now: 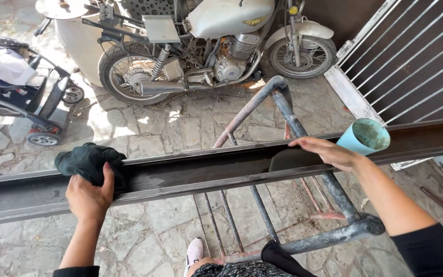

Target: Wiping the interior surface of a long metal U-beam using a cloth and liquid from a cup to clean it.

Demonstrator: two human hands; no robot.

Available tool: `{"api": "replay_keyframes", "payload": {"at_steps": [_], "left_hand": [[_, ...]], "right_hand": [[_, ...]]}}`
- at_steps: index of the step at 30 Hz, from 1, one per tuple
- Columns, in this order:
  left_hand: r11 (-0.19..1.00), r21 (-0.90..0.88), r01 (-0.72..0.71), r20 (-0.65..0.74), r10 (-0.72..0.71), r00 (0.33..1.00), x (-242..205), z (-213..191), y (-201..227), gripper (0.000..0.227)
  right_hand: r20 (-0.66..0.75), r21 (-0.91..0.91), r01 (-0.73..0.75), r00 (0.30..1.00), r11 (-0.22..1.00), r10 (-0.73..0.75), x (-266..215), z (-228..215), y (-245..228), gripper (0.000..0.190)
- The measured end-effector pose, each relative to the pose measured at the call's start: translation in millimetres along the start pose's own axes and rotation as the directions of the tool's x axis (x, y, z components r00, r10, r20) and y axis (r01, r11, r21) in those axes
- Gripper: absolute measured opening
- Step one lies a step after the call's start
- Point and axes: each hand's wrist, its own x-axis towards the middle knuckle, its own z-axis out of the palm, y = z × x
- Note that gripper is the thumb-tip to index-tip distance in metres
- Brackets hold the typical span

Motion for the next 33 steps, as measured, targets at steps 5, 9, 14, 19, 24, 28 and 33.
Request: {"api": "replay_keyframes", "payload": {"at_steps": [5, 9, 14, 19, 24, 28, 33], "left_hand": [[0.992, -0.025, -0.126, -0.140, 0.121, 0.983, 0.0, 12.8, -11.9, 0.051], [0.972, -0.033, -0.232, -0.273, 0.214, 0.938, 1.2, 15.1, -13.1, 0.051], [0.980, -0.033, -0.194, -0.268, 0.178, 0.947, -2.2, 15.4, -16.1, 0.050], [0.973, -0.042, -0.228, -0.273, 0.208, 0.939, -1.2, 16.6, -14.3, 0.050], [0.982, -0.027, -0.187, -0.268, 0.173, 0.948, -2.8, 15.1, -9.1, 0.044], [0.986, -0.027, -0.165, -0.261, 0.152, 0.953, -6.0, 10.6, -3.4, 0.044], [0.976, -0.068, -0.205, -0.244, 0.183, 0.952, -1.8, 0.1, 4.4, 0.034]], "right_hand": [[0.093, 0.091, 0.224, 0.968, 0.970, -0.232, 18.4, 73.3, -50.0, 0.072], [0.210, 0.142, 0.319, 0.916, 0.937, -0.343, 12.5, 94.0, -68.9, 0.075], [0.165, 0.150, 0.296, 0.933, 0.943, -0.319, 15.1, 55.5, -40.8, 0.081], [0.330, 0.206, 0.425, 0.817, 0.881, -0.472, 48.0, 116.4, -68.9, 0.080], [0.342, 0.276, 0.286, 0.863, 0.918, -0.372, 51.1, 60.2, -18.6, 0.077], [0.333, 0.312, 0.321, 0.844, 0.894, -0.420, 72.5, 89.2, -31.5, 0.072], [0.498, 0.385, 0.521, 0.579, 0.762, -0.646, 119.3, 200.3, -101.3, 0.076]]}}
